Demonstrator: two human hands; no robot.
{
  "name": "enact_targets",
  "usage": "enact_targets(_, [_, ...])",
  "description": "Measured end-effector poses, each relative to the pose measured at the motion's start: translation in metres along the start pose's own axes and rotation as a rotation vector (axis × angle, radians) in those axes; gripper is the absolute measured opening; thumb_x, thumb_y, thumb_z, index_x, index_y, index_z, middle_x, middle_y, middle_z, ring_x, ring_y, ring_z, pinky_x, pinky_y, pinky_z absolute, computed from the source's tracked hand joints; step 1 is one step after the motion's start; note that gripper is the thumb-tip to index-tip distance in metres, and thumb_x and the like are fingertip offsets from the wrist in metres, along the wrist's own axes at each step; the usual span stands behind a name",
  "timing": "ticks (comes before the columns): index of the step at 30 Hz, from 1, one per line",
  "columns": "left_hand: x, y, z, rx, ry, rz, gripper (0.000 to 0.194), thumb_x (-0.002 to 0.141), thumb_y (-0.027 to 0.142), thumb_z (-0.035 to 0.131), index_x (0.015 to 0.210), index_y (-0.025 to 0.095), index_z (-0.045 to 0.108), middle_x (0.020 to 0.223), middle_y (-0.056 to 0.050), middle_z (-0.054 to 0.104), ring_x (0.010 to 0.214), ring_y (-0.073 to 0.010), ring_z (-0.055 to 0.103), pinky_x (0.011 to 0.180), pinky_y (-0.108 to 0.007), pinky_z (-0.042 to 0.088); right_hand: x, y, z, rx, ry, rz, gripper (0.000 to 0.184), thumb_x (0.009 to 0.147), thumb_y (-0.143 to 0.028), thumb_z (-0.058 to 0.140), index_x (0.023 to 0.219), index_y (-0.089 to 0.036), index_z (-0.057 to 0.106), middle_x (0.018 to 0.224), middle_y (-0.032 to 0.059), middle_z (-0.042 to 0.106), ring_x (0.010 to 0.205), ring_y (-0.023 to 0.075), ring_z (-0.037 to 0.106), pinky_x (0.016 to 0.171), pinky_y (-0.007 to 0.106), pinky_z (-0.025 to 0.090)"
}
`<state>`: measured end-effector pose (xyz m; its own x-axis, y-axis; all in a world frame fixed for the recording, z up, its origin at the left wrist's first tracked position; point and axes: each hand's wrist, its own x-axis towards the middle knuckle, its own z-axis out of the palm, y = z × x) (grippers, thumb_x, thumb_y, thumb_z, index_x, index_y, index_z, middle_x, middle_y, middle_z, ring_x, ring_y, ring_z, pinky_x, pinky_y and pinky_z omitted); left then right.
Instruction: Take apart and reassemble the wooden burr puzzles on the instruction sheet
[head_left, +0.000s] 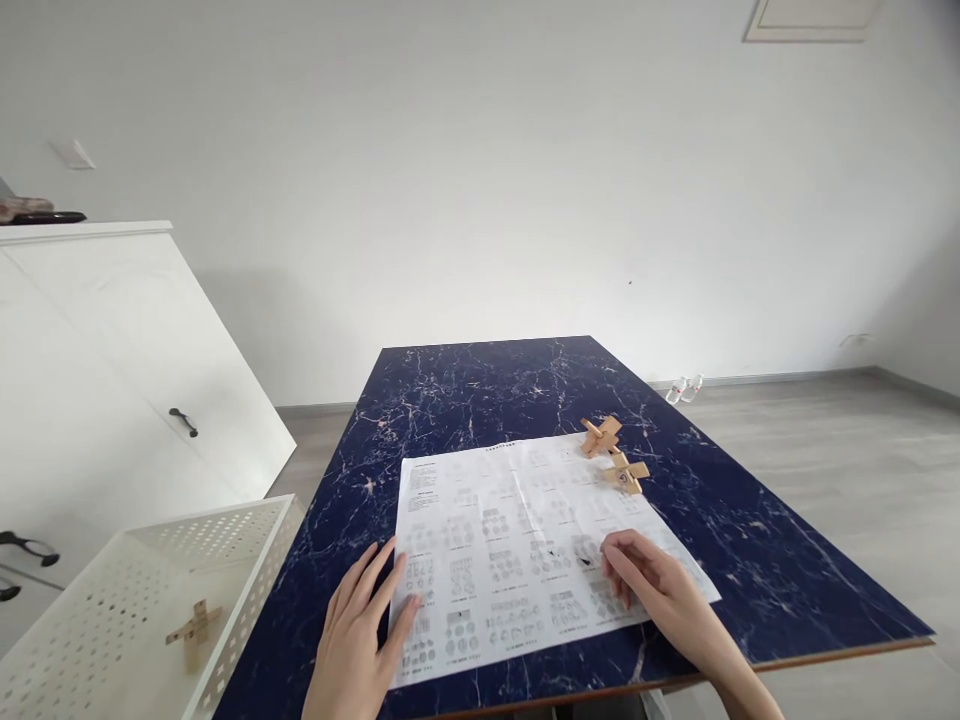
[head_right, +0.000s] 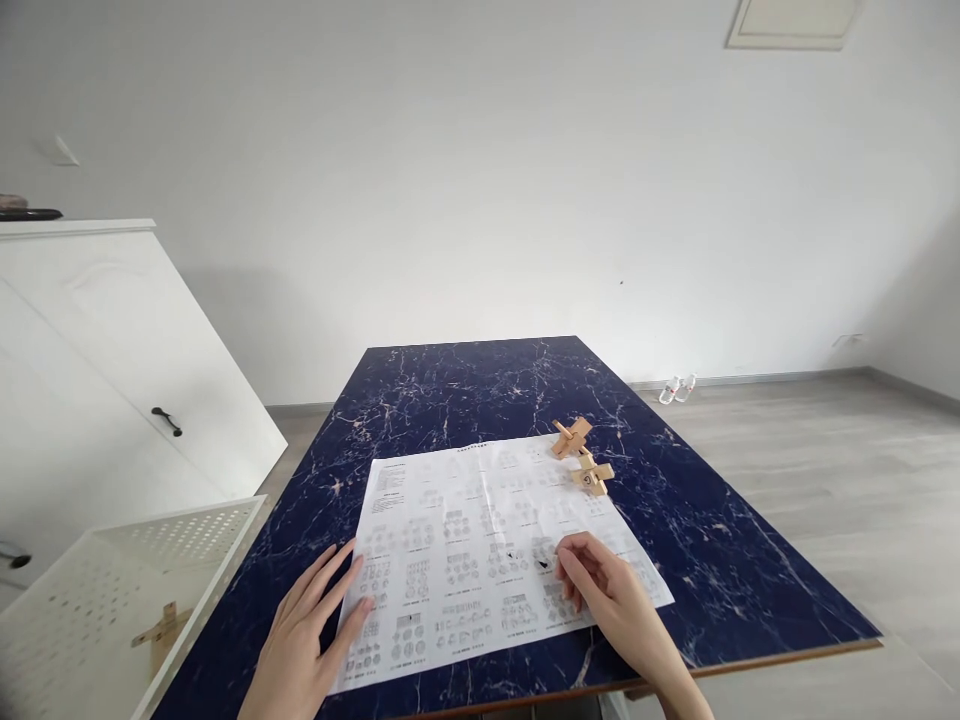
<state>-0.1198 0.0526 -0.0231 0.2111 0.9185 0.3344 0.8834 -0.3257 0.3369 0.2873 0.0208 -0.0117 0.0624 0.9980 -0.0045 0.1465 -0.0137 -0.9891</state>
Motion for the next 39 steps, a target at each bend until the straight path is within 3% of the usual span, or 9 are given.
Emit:
enact_targets(10, [0.000,-0.008,0.000,0.014,-0.016,0.022,0.062,0.104,0.054,0.058,0.164,0.042,0.047,0.169,0.001,0.049,0.154,-0.0385,0.049,0.118,-0.061,0.053,-0.003,-0.011,0.007,0.004,0.038,-0.011,0.050,0.094,-0.073,0.068,0.093,-0.023,0.070,0.080,0.0049,0.067,0.069,0.0227,0.064,0.062,0.035,0.054])
enact_targets(18, [0.004,-0.006,0.002,0.012,0.046,0.020,0.059,0.103,0.056,0.058,0.160,0.042,0.053,0.162,-0.001,0.058,0.151,-0.0388,0.053,0.115,-0.062,0.055,-0.001,-0.011,0.007,0.027,0.037,-0.041,0.049,0.096,-0.072,0.065,0.091,-0.024,0.069,0.079,0.0040,0.066,0.068,0.0217,0.062,0.063,0.035,0.052])
enact_targets(24, [0.005,-0.006,-0.003,0.022,0.023,0.015,0.061,0.103,0.057,0.057,0.162,0.044,0.048,0.161,0.000,0.059,0.152,-0.0377,0.053,0.115,-0.059,0.056,0.000,-0.007,0.004,0.005,-0.028,-0.036,0.047,0.103,-0.069,0.057,0.094,-0.024,0.066,0.081,0.0045,0.066,0.070,0.0222,0.062,0.065,0.035,0.050])
enact_targets(30, [0.005,-0.009,-0.003,0.026,0.034,0.003,0.055,0.105,0.056,0.055,0.159,0.045,0.052,0.164,0.002,0.056,0.154,-0.0364,0.050,0.120,-0.059,0.051,-0.001,-0.006,0.003,-0.022,-0.059,-0.011,0.049,0.102,-0.070,0.056,0.093,-0.023,0.066,0.080,0.0046,0.067,0.071,0.0223,0.063,0.067,0.034,0.049])
enact_targets(39, [0.003,-0.005,-0.010,0.024,-0.002,-0.011,0.050,0.106,0.053,0.056,0.155,0.043,0.057,0.160,0.003,0.061,0.152,-0.0341,0.052,0.118,-0.055,0.055,-0.003,-0.001,0.003,-0.066,-0.080,0.016,0.053,0.103,-0.072,0.051,0.094,-0.022,0.067,0.081,0.0044,0.066,0.070,0.0198,0.061,0.064,0.031,0.047])
